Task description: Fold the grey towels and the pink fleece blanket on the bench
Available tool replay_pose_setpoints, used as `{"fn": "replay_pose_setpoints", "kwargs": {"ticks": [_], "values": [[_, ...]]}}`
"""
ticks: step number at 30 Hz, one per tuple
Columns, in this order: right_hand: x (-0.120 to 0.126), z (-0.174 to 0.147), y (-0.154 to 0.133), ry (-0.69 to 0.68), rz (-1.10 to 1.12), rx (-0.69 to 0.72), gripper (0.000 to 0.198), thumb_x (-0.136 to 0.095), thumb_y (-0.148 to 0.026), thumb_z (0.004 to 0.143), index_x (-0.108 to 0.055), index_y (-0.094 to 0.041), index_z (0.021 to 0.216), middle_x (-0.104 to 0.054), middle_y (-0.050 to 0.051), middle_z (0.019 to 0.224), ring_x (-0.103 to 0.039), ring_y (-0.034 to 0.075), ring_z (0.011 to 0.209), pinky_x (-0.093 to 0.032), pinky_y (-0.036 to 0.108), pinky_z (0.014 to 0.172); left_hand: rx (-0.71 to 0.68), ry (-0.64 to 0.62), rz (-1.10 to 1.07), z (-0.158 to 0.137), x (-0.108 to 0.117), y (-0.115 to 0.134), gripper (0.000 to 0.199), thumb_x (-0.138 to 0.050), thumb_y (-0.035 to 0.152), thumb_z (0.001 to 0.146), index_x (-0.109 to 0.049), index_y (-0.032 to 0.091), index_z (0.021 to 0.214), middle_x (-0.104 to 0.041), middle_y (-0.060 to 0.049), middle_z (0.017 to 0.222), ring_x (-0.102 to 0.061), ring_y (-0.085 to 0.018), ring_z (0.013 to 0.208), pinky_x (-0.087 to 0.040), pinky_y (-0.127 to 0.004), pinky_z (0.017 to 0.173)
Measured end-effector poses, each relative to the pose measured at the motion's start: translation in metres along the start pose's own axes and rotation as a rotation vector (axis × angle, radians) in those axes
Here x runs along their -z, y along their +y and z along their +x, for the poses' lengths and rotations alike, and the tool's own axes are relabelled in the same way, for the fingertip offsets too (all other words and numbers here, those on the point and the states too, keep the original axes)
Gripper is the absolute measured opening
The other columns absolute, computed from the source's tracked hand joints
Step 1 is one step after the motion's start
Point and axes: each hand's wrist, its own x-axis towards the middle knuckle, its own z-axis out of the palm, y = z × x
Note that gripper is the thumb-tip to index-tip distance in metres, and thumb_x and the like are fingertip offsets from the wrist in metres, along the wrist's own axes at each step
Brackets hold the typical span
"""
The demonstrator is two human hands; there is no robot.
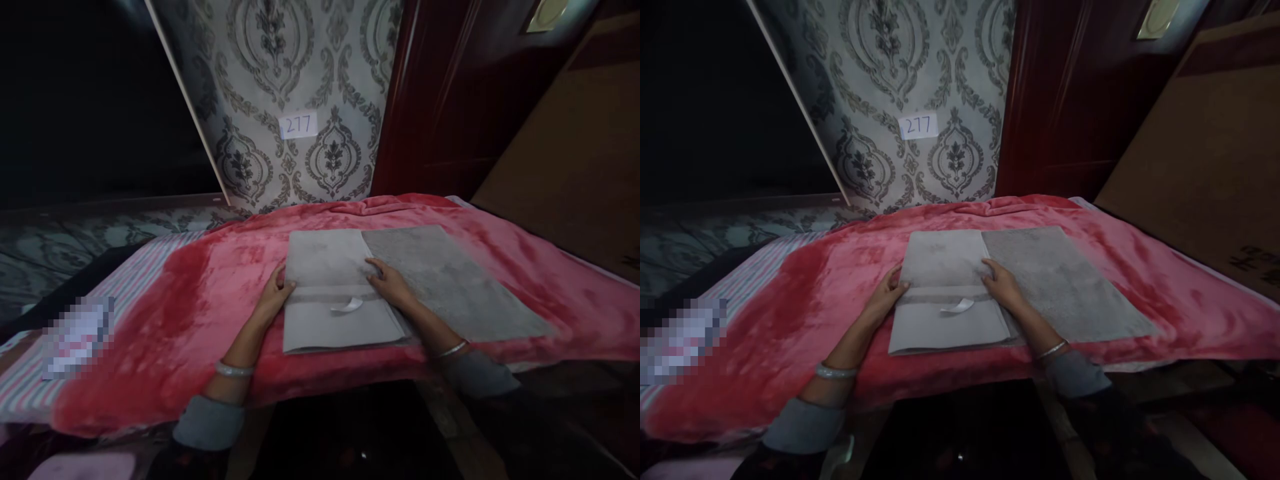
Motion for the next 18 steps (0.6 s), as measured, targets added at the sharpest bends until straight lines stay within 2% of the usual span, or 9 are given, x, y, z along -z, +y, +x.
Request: {"fn": "replay_pose_setpoints", "kwargs": {"ticks": [4,9,14,18], "values": [[0.002,0.001,-0.002,-0.051,-0.028,-0.005,0.056,-0.055,-0.025,0.085,-0.057,-0.017,0.14,-0.072,0.008,0.109,-0.066,0.023,0.089,-0.052,0.037,0.084,-0.013,-0.06,-0.018,-0.002,0.001,0.0,0.112,-0.083,0.05,0.06,-0.029,0.015,0.152,-0.073,-0.009,0.101,-0.07,-0.022,0.081,-0.056,-0.031,0.07],[0.012,0.023,-0.004,-0.083,-0.067,0.035,0.054,-0.058,-0.023,0.083,-0.06,-0.017,0.137,-0.071,0.008,0.118,-0.065,0.023,0.104,-0.051,0.034,0.09,-0.03,-0.055,-0.022,-0.002,0.001,-0.003,0.118,-0.084,0.055,0.057,-0.027,0.015,0.153,-0.069,-0.015,0.12,-0.071,-0.027,0.093,-0.057,-0.033,0.073],[0.014,0.059,-0.014,-0.053,-0.112,0.01,0.052,-0.058,-0.024,0.085,-0.06,-0.017,0.136,-0.074,0.007,0.111,-0.068,0.023,0.099,-0.052,0.034,0.088,-0.08,-0.065,-0.023,-0.002,0.001,-0.003,0.121,-0.085,0.061,0.055,-0.029,0.02,0.155,-0.058,-0.018,0.141,-0.062,-0.034,0.12,-0.056,-0.039,0.089],[0.002,0.07,-0.022,-0.001,-0.158,0.008,0.048,-0.055,-0.019,0.086,-0.063,-0.02,0.134,-0.07,0.008,0.124,-0.065,0.023,0.113,-0.05,0.035,0.098,-0.116,-0.059,-0.022,0.001,0.004,-0.007,0.116,-0.085,0.058,0.058,-0.033,0.019,0.154,-0.051,-0.02,0.149,-0.053,-0.036,0.132,-0.049,-0.045,0.103]]}}
